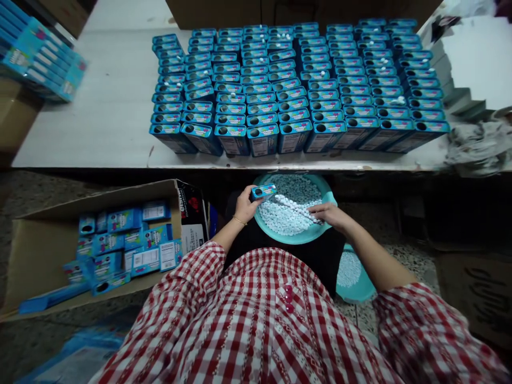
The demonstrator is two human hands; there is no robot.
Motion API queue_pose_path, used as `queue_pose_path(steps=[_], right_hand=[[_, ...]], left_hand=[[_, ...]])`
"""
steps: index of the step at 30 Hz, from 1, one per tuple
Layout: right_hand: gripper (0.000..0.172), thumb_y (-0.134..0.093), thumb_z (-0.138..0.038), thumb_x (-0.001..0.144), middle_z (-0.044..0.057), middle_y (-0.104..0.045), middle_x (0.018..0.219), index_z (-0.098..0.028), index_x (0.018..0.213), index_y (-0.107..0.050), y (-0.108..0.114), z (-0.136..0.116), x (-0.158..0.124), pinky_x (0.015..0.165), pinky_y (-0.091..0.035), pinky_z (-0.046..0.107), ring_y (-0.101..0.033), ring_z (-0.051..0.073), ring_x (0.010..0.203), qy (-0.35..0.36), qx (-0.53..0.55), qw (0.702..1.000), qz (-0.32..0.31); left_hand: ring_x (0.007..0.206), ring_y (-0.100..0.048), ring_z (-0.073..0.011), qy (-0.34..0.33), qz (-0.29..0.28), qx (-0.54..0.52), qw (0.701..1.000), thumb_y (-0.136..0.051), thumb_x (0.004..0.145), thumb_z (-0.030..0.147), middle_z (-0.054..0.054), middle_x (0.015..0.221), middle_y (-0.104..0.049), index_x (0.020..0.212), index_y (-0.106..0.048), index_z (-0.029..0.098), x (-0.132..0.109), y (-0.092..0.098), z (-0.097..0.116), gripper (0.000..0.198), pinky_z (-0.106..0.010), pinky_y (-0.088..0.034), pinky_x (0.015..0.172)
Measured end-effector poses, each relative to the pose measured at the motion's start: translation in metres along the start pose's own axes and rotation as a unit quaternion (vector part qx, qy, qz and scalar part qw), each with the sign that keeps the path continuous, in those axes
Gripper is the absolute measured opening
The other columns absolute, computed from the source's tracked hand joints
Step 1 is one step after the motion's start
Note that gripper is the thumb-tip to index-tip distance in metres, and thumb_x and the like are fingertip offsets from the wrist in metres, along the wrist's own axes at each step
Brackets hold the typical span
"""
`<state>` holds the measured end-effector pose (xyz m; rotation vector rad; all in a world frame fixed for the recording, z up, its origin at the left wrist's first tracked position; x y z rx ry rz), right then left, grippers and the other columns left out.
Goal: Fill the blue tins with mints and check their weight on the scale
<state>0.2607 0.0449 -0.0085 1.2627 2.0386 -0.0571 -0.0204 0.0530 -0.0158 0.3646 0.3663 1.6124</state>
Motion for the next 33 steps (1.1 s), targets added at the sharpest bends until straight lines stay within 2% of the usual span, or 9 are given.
queue_pose_path(steps=[3, 6, 8, 11, 15, 19, 25, 29, 33], right_hand=[[0.034, -0.061, -0.021, 0.063, 0.005, -0.071, 0.078, -0.012, 0.094, -0.072, 0.014, -0.033, -0.012, 0.063, -0.048, 0.023, -0.06, 0.014, 0.066, 0.012, -0.017, 1.0, -0.023], [0.031, -0.055, -0.019, 0.066, 0.004, -0.071, 0.079, -0.013, 0.091, -0.072, 0.016, -0.071, -0.016, 0.064, -0.047, 0.023, -0.061, 0.015, 0.069, 0.03, -0.132, 0.99, -0.026], [0.03, -0.051, -0.016, 0.069, 0.004, -0.071, 0.08, -0.016, 0.088, -0.073, 0.014, -0.096, -0.017, 0.066, -0.046, 0.023, -0.062, 0.016, 0.073, 0.046, -0.256, 0.966, -0.011], [0.032, -0.046, -0.014, 0.072, 0.005, -0.071, 0.087, -0.019, 0.086, -0.073, 0.004, -0.129, -0.02, 0.072, -0.044, 0.025, -0.062, 0.019, 0.084, 0.07, -0.415, 0.907, 0.004], [0.029, -0.045, -0.02, 0.076, 0.012, -0.069, 0.094, -0.017, 0.089, -0.071, -0.01, -0.152, -0.029, 0.074, -0.044, 0.031, -0.061, 0.025, 0.091, 0.05, -0.518, 0.854, 0.02], [0.028, -0.044, -0.023, 0.078, 0.012, -0.068, 0.093, -0.018, 0.089, -0.07, -0.012, -0.151, -0.037, 0.074, -0.044, 0.032, -0.061, 0.024, 0.091, 0.044, -0.531, 0.846, 0.007], [0.03, -0.045, -0.02, 0.076, 0.005, -0.07, 0.091, -0.024, 0.09, -0.071, -0.001, -0.141, -0.035, 0.071, -0.042, 0.027, -0.062, 0.022, 0.089, 0.065, -0.485, 0.872, 0.002], [0.029, -0.047, -0.02, 0.076, 0.003, -0.07, 0.09, -0.025, 0.092, -0.071, 0.004, -0.14, -0.04, 0.069, -0.041, 0.024, -0.062, 0.019, 0.085, 0.084, -0.475, 0.876, 0.006], [0.032, -0.047, -0.021, 0.079, 0.002, -0.069, 0.092, -0.024, 0.103, -0.068, 0.027, -0.107, -0.047, 0.071, -0.042, 0.022, -0.061, 0.017, 0.085, 0.128, -0.416, 0.9, 0.017]], left_hand=[[0.089, -0.056, -0.0201, -0.031, -0.029, 0.042, 0.998, -0.065, 0.065, 0.02, -0.004, 0.095, -0.063, 0.1, -0.056, 0.019, -0.002, -0.014, 0.008, 0.036, -0.033, -0.043, 0.083], [0.095, -0.055, -0.0213, -0.069, -0.059, 0.07, 0.993, -0.062, 0.066, 0.016, -0.005, 0.101, -0.062, 0.101, -0.056, 0.02, -0.004, -0.026, 0.016, 0.036, -0.034, -0.042, 0.086], [0.097, -0.054, -0.022, -0.086, -0.075, 0.082, 0.99, -0.059, 0.067, 0.014, -0.005, 0.103, -0.061, 0.102, -0.056, 0.021, -0.005, -0.032, 0.019, 0.036, -0.035, -0.041, 0.087], [0.097, -0.053, -0.0228, -0.095, -0.089, 0.095, 0.987, -0.056, 0.067, 0.011, -0.005, 0.103, -0.061, 0.103, -0.056, 0.021, -0.006, -0.036, 0.02, 0.037, -0.037, -0.041, 0.088], [0.098, -0.052, -0.0226, -0.099, -0.09, 0.099, 0.986, -0.054, 0.067, 0.01, -0.006, 0.105, -0.06, 0.104, -0.055, 0.02, -0.006, -0.039, 0.017, 0.038, -0.037, -0.04, 0.088], [0.099, -0.052, -0.0224, -0.114, -0.096, 0.1, 0.984, -0.052, 0.066, 0.007, -0.006, 0.105, -0.06, 0.104, -0.055, 0.019, -0.006, -0.042, 0.014, 0.04, -0.037, -0.039, 0.089], [0.096, -0.052, -0.0224, -0.12, -0.12, 0.09, 0.981, -0.056, 0.067, 0.011, -0.007, 0.104, -0.061, 0.102, -0.056, 0.018, -0.005, -0.046, 0.014, 0.036, -0.037, -0.04, 0.088], [0.097, -0.053, -0.0221, -0.109, -0.121, 0.084, 0.983, -0.057, 0.066, 0.01, -0.006, 0.104, -0.062, 0.101, -0.057, 0.019, -0.003, -0.045, 0.019, 0.036, -0.036, -0.041, 0.087], [0.095, -0.055, -0.0217, -0.075, -0.081, 0.072, 0.991, -0.06, 0.066, 0.013, -0.006, 0.102, -0.062, 0.1, -0.057, 0.02, -0.001, -0.028, 0.02, 0.035, -0.035, -0.042, 0.086]])
Point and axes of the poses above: each hand's wrist, its own x-axis towards the middle knuckle, its own y-axis out of the back of the hand, z = x × y, the point moved 4 cm from there along x, towards the middle knuckle
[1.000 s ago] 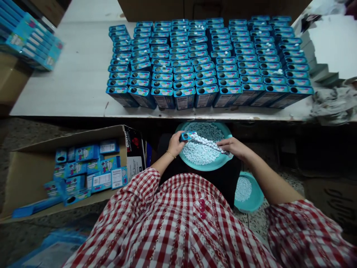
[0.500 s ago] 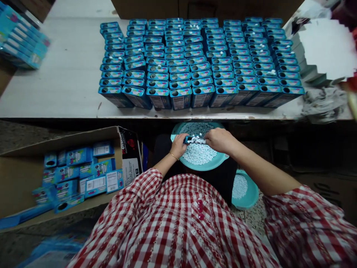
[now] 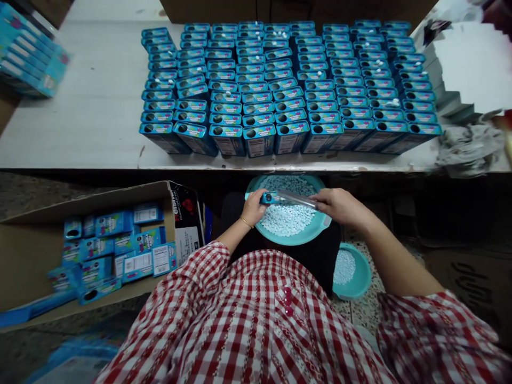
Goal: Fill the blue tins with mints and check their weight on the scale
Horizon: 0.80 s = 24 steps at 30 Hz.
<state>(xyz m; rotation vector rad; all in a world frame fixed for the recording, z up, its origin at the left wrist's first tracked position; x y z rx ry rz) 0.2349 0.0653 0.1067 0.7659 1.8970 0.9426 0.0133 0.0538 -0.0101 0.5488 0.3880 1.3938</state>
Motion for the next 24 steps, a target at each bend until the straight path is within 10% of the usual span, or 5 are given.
queue_pose_path(steps=[5, 12, 24], right_hand=[[0.036, -0.047, -0.017, 0.08, 0.004, -0.066, 0.106, -0.022, 0.111, -0.063, -0.076, 0.051, 0.017, 0.079, -0.044, 0.023, -0.06, 0.018, 0.095, -0.12, 0.021, 0.992, -0.025], [0.039, -0.035, -0.007, 0.083, 0.016, -0.063, 0.109, -0.013, 0.111, -0.061, -0.175, 0.009, 0.065, 0.083, -0.044, 0.031, -0.059, 0.024, 0.1, -0.154, -0.003, 0.986, -0.067], [0.034, -0.045, -0.012, 0.071, 0.002, -0.07, 0.09, -0.017, 0.093, -0.07, -0.133, 0.043, 0.034, 0.075, -0.045, 0.022, -0.061, 0.016, 0.087, -0.064, 0.143, 0.985, -0.075]], left_hand=[[0.088, -0.057, -0.0195, 0.049, 0.062, -0.035, 0.996, -0.065, 0.066, 0.023, -0.004, 0.096, -0.063, 0.1, -0.056, 0.021, -0.008, 0.028, -0.011, 0.035, -0.033, -0.043, 0.082], [0.083, -0.057, -0.0165, 0.087, 0.094, -0.074, 0.989, -0.068, 0.063, 0.027, -0.001, 0.091, -0.061, 0.099, -0.055, 0.019, -0.016, 0.035, -0.025, 0.038, -0.03, -0.044, 0.079], [0.081, -0.057, -0.0159, 0.104, 0.106, -0.096, 0.984, -0.068, 0.062, 0.026, 0.0, 0.088, -0.061, 0.098, -0.055, 0.019, -0.009, 0.033, -0.029, 0.039, -0.029, -0.044, 0.078]])
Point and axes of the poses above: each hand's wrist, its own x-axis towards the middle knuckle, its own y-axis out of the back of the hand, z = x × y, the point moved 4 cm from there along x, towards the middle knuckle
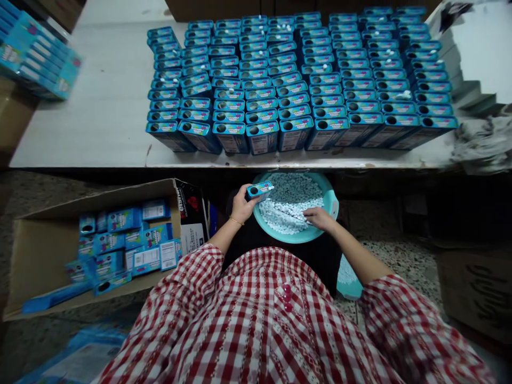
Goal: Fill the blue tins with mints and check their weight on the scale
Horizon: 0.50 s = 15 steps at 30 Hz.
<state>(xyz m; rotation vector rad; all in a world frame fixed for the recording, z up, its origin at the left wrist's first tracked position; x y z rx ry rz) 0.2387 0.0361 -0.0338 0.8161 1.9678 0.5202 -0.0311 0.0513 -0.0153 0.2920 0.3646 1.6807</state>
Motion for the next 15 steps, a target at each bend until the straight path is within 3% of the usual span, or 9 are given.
queue_pose_path(steps=[6, 10, 15], right_hand=[[0.033, -0.045, -0.018, 0.072, 0.002, -0.067, 0.08, -0.015, 0.092, -0.071, 0.063, -0.028, -0.034, 0.061, -0.043, 0.021, -0.059, 0.014, 0.069, 0.064, 0.089, 0.993, 0.036], [0.03, -0.046, -0.016, 0.072, 0.002, -0.069, 0.085, -0.02, 0.087, -0.072, 0.089, -0.066, -0.037, 0.066, -0.041, 0.021, -0.06, 0.016, 0.079, 0.076, -0.037, 0.995, 0.059], [0.03, -0.045, -0.018, 0.074, 0.003, -0.071, 0.086, -0.025, 0.085, -0.072, 0.099, -0.111, -0.034, 0.069, -0.04, 0.024, -0.061, 0.019, 0.086, 0.04, -0.197, 0.978, 0.054]], left_hand=[[0.087, -0.057, -0.0189, -0.027, -0.031, 0.029, 0.999, -0.068, 0.063, 0.021, -0.003, 0.092, -0.062, 0.098, -0.056, 0.019, -0.001, -0.022, 0.007, 0.036, -0.032, -0.044, 0.082], [0.092, -0.057, -0.0211, -0.054, -0.064, 0.065, 0.994, -0.064, 0.065, 0.016, -0.004, 0.098, -0.063, 0.099, -0.057, 0.021, -0.005, -0.037, 0.013, 0.035, -0.035, -0.043, 0.085], [0.098, -0.055, -0.0233, -0.087, -0.081, 0.092, 0.989, -0.06, 0.065, 0.01, -0.007, 0.103, -0.062, 0.1, -0.057, 0.019, -0.008, -0.044, 0.017, 0.037, -0.036, -0.042, 0.088]])
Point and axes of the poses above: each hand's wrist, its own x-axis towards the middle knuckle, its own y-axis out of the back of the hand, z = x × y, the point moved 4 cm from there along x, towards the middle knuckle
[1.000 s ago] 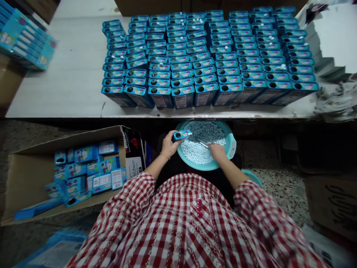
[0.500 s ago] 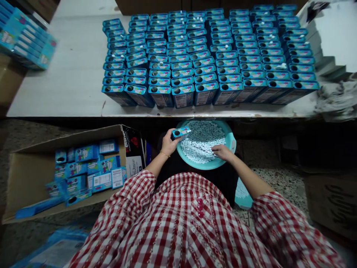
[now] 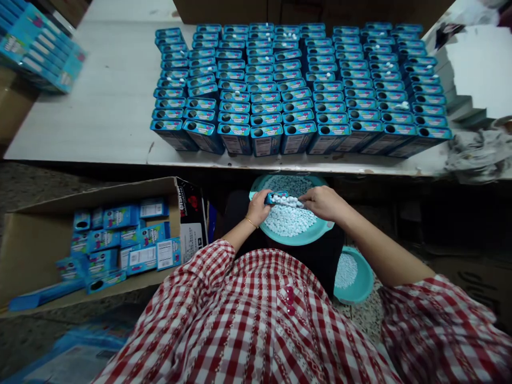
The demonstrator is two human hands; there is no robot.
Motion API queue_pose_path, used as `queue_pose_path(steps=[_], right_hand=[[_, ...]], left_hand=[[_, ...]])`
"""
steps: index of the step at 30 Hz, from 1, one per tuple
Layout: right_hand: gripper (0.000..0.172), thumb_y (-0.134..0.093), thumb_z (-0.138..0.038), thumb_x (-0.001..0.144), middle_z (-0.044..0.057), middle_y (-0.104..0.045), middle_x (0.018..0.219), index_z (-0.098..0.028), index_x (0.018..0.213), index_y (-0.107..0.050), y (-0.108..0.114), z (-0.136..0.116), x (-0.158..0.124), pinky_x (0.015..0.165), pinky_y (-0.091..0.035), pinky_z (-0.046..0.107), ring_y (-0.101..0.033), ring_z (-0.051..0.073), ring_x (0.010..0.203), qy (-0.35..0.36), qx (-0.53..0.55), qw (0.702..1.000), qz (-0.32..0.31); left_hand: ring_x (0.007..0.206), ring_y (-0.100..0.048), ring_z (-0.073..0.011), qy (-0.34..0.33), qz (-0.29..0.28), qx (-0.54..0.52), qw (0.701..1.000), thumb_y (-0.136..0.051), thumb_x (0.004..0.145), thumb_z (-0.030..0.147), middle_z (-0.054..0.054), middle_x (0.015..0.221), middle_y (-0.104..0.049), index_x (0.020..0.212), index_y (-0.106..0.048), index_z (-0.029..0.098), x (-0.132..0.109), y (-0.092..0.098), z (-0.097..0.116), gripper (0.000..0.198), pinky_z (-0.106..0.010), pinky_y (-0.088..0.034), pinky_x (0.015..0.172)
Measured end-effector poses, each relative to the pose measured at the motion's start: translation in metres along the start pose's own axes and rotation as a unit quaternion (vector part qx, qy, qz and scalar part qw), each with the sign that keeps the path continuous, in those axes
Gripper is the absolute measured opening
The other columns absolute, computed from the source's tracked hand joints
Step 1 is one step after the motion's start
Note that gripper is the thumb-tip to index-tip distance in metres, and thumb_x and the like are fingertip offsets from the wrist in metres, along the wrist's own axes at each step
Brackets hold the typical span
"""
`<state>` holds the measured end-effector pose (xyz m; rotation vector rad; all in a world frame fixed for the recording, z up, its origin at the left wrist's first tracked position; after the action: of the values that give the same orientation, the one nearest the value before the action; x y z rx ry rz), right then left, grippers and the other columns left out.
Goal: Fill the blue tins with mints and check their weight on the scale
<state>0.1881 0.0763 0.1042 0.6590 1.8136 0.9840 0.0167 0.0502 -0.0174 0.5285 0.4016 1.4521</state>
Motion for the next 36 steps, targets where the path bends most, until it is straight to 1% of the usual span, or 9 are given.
queue_pose_path(steps=[5, 9, 11, 14, 18, 22, 29, 32, 36], right_hand=[[0.031, -0.044, -0.02, 0.075, 0.009, -0.07, 0.088, -0.02, 0.088, -0.072, 0.016, -0.018, -0.003, 0.068, -0.041, 0.026, -0.062, 0.021, 0.084, -0.024, -0.067, 0.997, -0.018], [0.031, -0.044, -0.021, 0.077, 0.005, -0.069, 0.096, -0.023, 0.095, -0.069, 0.013, 0.012, -0.016, 0.073, -0.041, 0.024, -0.061, 0.019, 0.091, -0.028, -0.04, 0.999, 0.007], [0.032, -0.044, -0.022, 0.08, 0.003, -0.068, 0.102, -0.024, 0.102, -0.066, -0.008, 0.037, -0.016, 0.076, -0.042, 0.023, -0.06, 0.018, 0.096, -0.053, -0.007, 0.998, 0.022], [0.035, -0.04, -0.018, 0.084, 0.008, -0.064, 0.111, -0.02, 0.111, -0.061, -0.064, 0.061, -0.003, 0.078, -0.043, 0.025, -0.059, 0.02, 0.1, -0.139, -0.006, 0.99, 0.0], [0.035, -0.034, -0.007, 0.085, 0.014, -0.064, 0.106, -0.011, 0.111, -0.058, -0.139, 0.04, 0.023, 0.075, -0.043, 0.025, -0.062, 0.019, 0.093, -0.136, -0.009, 0.99, -0.04], [0.032, -0.039, -0.008, 0.086, 0.009, -0.066, 0.102, -0.016, 0.11, -0.058, -0.167, 0.017, 0.033, 0.077, -0.041, 0.021, -0.06, 0.015, 0.092, -0.073, 0.031, 0.996, -0.048], [0.034, -0.047, -0.011, 0.079, 0.002, -0.068, 0.104, -0.022, 0.107, -0.064, -0.159, 0.05, 0.028, 0.08, -0.044, 0.021, -0.061, 0.015, 0.094, -0.049, 0.098, 0.993, -0.043], [0.036, -0.047, -0.01, 0.077, 0.003, -0.068, 0.103, -0.021, 0.107, -0.064, -0.134, 0.063, 0.013, 0.081, -0.044, 0.023, -0.061, 0.015, 0.094, -0.039, 0.129, 0.991, -0.019], [0.03, -0.047, -0.015, 0.077, 0.003, -0.07, 0.096, -0.019, 0.099, -0.068, -0.083, 0.061, -0.008, 0.077, -0.045, 0.023, -0.062, 0.017, 0.089, 0.024, 0.207, 0.978, 0.023]], left_hand=[[0.099, -0.055, -0.0227, 0.0, -0.003, 0.005, 1.0, -0.058, 0.065, 0.007, -0.006, 0.103, -0.062, 0.101, -0.057, 0.018, 0.001, 0.0, -0.002, 0.038, -0.036, -0.042, 0.089], [0.095, -0.056, -0.0213, 0.011, 0.012, -0.007, 1.0, -0.062, 0.066, 0.013, -0.005, 0.102, -0.063, 0.1, -0.057, 0.019, 0.0, 0.008, -0.005, 0.035, -0.034, -0.043, 0.086], [0.093, -0.056, -0.0207, 0.02, 0.028, -0.016, 0.999, -0.064, 0.066, 0.015, -0.005, 0.1, -0.063, 0.1, -0.057, 0.019, -0.002, 0.015, -0.008, 0.034, -0.034, -0.043, 0.085], [0.09, -0.057, -0.02, 0.038, 0.057, -0.03, 0.997, -0.065, 0.066, 0.018, -0.005, 0.098, -0.063, 0.1, -0.056, 0.019, -0.006, 0.027, -0.014, 0.035, -0.033, -0.044, 0.082], [0.088, -0.058, -0.0191, 0.052, 0.077, -0.043, 0.995, -0.067, 0.066, 0.022, -0.004, 0.095, -0.063, 0.099, -0.056, 0.019, -0.009, 0.036, -0.018, 0.036, -0.032, -0.044, 0.08], [0.086, -0.058, -0.0175, 0.064, 0.091, -0.06, 0.992, -0.068, 0.064, 0.022, -0.002, 0.094, -0.063, 0.1, -0.055, 0.019, -0.01, 0.039, -0.02, 0.038, -0.03, -0.044, 0.08], [0.081, -0.058, -0.0159, 0.077, 0.088, -0.071, 0.991, -0.068, 0.062, 0.02, -0.001, 0.088, -0.063, 0.098, -0.055, 0.019, -0.007, 0.039, -0.018, 0.038, -0.028, -0.044, 0.077], [0.082, -0.058, -0.0164, 0.075, 0.084, -0.064, 0.992, -0.068, 0.063, 0.02, -0.001, 0.09, -0.063, 0.098, -0.055, 0.019, -0.005, 0.036, -0.017, 0.037, -0.029, -0.044, 0.078], [0.087, -0.058, -0.0189, 0.069, 0.06, -0.044, 0.995, -0.067, 0.064, 0.019, -0.003, 0.093, -0.063, 0.098, -0.056, 0.019, -0.003, 0.024, -0.013, 0.036, -0.032, -0.044, 0.08]])
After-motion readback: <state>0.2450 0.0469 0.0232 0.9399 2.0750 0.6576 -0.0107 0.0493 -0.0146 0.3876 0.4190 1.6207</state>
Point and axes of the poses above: each hand's wrist, its own x-axis towards the middle knuckle, its own y-axis out of the back of the hand, z = x × y, the point moved 4 cm from there along x, towards the middle knuckle
